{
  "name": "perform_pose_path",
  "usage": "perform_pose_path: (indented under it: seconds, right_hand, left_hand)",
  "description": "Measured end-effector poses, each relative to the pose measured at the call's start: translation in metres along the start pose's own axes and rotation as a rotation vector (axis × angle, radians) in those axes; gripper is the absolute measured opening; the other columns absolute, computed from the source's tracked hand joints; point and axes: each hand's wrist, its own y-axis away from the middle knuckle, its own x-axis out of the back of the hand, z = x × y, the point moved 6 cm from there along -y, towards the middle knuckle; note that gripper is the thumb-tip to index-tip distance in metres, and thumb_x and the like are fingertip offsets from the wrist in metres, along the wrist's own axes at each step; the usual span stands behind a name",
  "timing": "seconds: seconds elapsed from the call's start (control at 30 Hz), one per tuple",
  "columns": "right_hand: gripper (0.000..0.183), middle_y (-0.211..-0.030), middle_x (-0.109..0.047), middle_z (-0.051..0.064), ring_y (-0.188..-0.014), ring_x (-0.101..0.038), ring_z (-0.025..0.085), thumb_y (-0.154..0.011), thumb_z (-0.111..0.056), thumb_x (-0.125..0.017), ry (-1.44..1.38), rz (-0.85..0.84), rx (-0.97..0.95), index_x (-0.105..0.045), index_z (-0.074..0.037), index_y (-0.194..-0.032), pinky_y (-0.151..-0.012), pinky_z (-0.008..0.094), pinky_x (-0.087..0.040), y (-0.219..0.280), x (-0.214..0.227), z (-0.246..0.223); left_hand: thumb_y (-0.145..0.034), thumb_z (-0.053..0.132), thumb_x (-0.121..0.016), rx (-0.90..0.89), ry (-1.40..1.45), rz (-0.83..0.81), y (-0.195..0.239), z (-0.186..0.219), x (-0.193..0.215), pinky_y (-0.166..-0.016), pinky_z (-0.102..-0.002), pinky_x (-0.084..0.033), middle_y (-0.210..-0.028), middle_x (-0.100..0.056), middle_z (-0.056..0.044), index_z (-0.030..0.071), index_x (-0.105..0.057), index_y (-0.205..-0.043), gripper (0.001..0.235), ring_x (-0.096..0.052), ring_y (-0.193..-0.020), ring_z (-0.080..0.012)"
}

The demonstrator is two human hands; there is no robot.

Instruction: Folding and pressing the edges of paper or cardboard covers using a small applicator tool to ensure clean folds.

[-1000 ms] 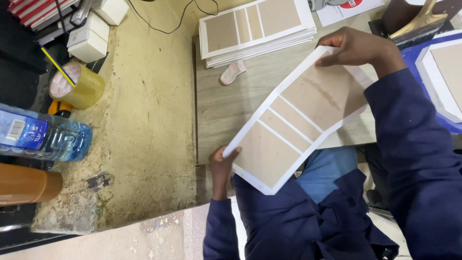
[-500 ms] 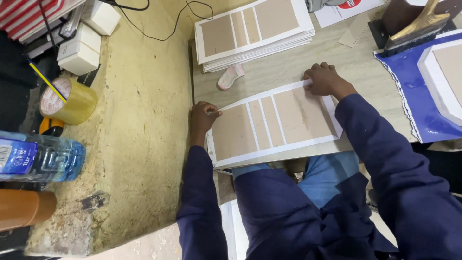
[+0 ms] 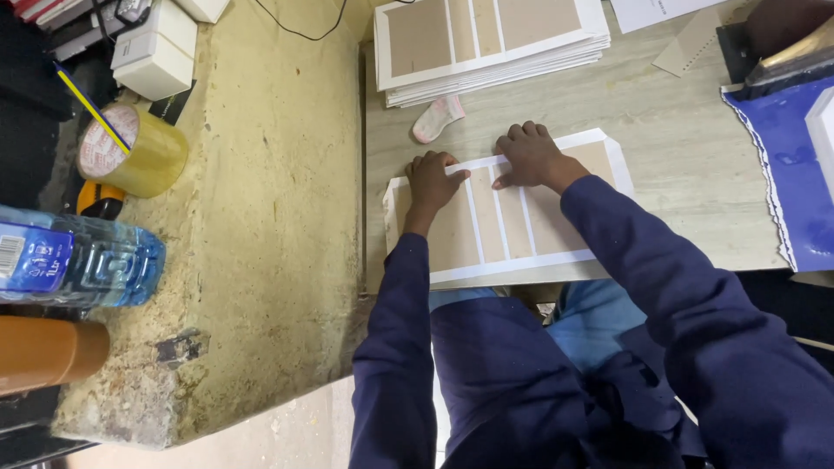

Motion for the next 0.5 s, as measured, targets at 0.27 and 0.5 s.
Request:
perform_pose_path:
  seconds: [0.27, 0.5]
  right_hand:
    - [0.052, -0.131, -0.061, 0.014, -0.139, -0.049, 0.035, -0.096, -0.045, -0.079, 0.062, 0.124, 0.041, -0.066, -0.01, -0.131, -0.124, 0.052, -0.032, 0.029, -0.012, -0.018]
    - [0.044, -0.12, -0.064, 0.01, -0.129, -0.062, 0.029, -0.108, -0.049, -0.058, 0.156, 0.199, 0.055, -0.069, -0.009, -0.122, -0.122, 0.047, -0.039, 0.039, -0.026, -0.026]
  left_hand:
    - [-0.101, 0.024, -0.069, -0.052, 0.008, 0.043, -0.011, 0.009, -0.048, -0.12, -0.053, -0.026, -0.107, -0.068, 0.0, 0.026, -0.077, -0.111, 0.013, -0.062, -0.12, -0.0258]
    - [-0.107, 0.01, -0.059, -0.308, -0.281, 0.252, 0.019, 0.039, -0.05, -0.122, -0.06, -0.029, -0.096, -0.063, -0.008, 0.011, -0.071, -0.108, 0.013, -0.067, -0.11, -0.0295]
